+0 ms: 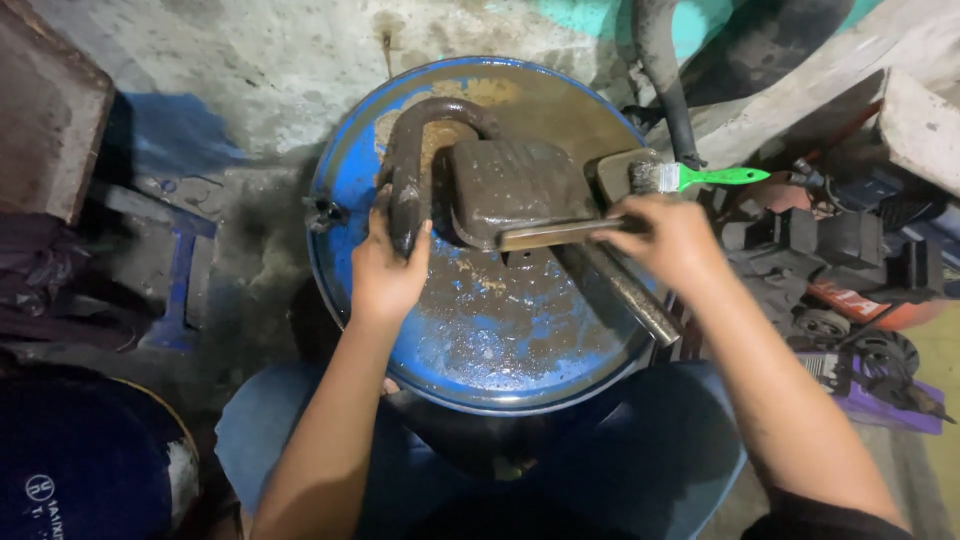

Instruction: Cleaning the exterior of a motorcycle muffler using a brush and a scraper over a blue barrel

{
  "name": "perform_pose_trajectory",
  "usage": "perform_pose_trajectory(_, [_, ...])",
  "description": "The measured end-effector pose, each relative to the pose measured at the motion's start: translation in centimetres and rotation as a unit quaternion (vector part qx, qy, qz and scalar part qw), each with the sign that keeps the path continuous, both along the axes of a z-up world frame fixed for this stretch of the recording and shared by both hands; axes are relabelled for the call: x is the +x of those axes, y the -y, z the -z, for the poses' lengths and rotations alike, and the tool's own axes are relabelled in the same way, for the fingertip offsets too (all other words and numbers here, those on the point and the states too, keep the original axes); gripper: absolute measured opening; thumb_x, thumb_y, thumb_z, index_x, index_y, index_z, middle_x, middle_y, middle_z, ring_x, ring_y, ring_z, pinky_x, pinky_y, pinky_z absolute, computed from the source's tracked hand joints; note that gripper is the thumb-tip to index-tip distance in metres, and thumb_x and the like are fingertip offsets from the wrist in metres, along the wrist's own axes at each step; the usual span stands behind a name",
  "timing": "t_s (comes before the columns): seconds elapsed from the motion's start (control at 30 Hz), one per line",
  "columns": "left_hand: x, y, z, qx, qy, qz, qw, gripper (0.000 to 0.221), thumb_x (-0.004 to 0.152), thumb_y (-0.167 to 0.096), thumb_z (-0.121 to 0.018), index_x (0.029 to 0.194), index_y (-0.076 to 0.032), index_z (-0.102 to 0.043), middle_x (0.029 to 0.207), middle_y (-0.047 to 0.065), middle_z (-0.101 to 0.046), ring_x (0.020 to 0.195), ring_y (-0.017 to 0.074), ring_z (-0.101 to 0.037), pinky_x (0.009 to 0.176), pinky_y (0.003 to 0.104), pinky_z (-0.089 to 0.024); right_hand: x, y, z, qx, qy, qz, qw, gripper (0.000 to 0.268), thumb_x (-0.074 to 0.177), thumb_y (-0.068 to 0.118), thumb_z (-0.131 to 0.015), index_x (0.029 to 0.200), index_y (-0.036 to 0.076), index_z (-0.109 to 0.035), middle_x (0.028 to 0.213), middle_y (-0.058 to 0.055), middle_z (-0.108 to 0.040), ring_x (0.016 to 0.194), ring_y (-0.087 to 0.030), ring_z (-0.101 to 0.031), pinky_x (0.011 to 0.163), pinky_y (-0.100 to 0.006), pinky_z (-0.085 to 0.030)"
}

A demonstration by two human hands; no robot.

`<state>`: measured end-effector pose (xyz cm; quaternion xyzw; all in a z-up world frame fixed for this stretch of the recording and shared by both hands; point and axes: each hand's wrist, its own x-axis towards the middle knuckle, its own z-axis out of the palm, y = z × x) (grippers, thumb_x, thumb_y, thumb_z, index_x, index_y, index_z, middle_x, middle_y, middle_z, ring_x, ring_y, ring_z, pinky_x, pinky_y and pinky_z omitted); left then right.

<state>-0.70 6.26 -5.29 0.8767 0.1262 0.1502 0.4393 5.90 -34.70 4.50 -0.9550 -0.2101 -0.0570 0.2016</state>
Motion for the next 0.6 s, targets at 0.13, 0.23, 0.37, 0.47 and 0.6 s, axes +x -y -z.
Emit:
perform_pose_trajectory(0.13, [-0.9, 0.5, -2.9, -0.018, -0.019, 0.015, 1.000, 0.073, 0.118, -0.050, -0.077, 0.172, -0.004, -0.060, 0.118, 0.040, -0.087, 0.112, 0.0596, -0.087, 0.094, 0.070, -0.074, 0.4, 4.2, 0.0, -0.013, 0.005, 0.010, 1.000, 0.033, 0.098, 0.036, -0.107, 0.119, 0.015, -0.091, 0.109, -0.019, -0.090, 0.111, -0.049, -0.087, 0.102, -0.056, -0.067])
perform_pose_trajectory(0.23, [-0.9, 0.7, -2.5, -0.021, -0.025, 0.010, 0.999, 0.071, 0.117, -0.049, -0.078, 0.170, -0.005, -0.061, 0.120, 0.038, -0.088, 0.113, 0.0584, -0.087, 0.092, 0.068, -0.075, 0.7, 2.2, 1.0, -0.002, 0.002, 0.002, 1.000, 0.034, 0.097, 0.037, -0.107, 0.118, 0.016, -0.091, 0.109, -0.018, -0.091, 0.110, -0.047, -0.088, 0.101, -0.055, -0.067])
perform_pose_trajectory(0.37, [-1.1, 0.5, -3.5, -0.021, -0.036, 0.022, 0.999, 0.073, 0.119, -0.050, -0.076, 0.173, -0.005, -0.059, 0.122, 0.039, -0.087, 0.115, 0.0579, -0.087, 0.095, 0.068, -0.075, 1.3, -0.1, 2.0, 0.018, 0.025, -0.043, 0.999, 0.030, 0.097, 0.036, -0.106, 0.117, 0.020, -0.091, 0.109, -0.015, -0.091, 0.110, -0.044, -0.088, 0.100, -0.054, -0.067])
perform_pose_trajectory(0.47, [-0.7, 0.3, -2.9, -0.019, -0.023, 0.029, 0.999, 0.075, 0.119, -0.050, -0.076, 0.176, -0.005, -0.057, 0.132, 0.040, -0.085, 0.119, 0.0599, -0.085, 0.098, 0.070, -0.073, 1.2, 1.9, 1.9, 0.004, 0.012, -0.019, 1.000, 0.030, 0.096, 0.038, -0.106, 0.117, 0.022, -0.092, 0.108, -0.013, -0.092, 0.111, -0.042, -0.089, 0.101, -0.053, -0.067])
perform_pose_trajectory(0.6, [-1.2, 0.5, -3.3, -0.020, -0.013, 0.022, 0.999, 0.075, 0.117, -0.045, -0.077, 0.178, -0.007, -0.055, 0.145, 0.042, -0.081, 0.125, 0.0621, -0.082, 0.104, 0.072, -0.070, 0.7, 5.6, 0.1, -0.013, -0.009, 0.025, 1.000, 0.029, 0.098, 0.030, -0.105, 0.122, 0.019, -0.092, 0.111, -0.016, -0.092, 0.114, -0.044, -0.088, 0.104, -0.054, -0.066])
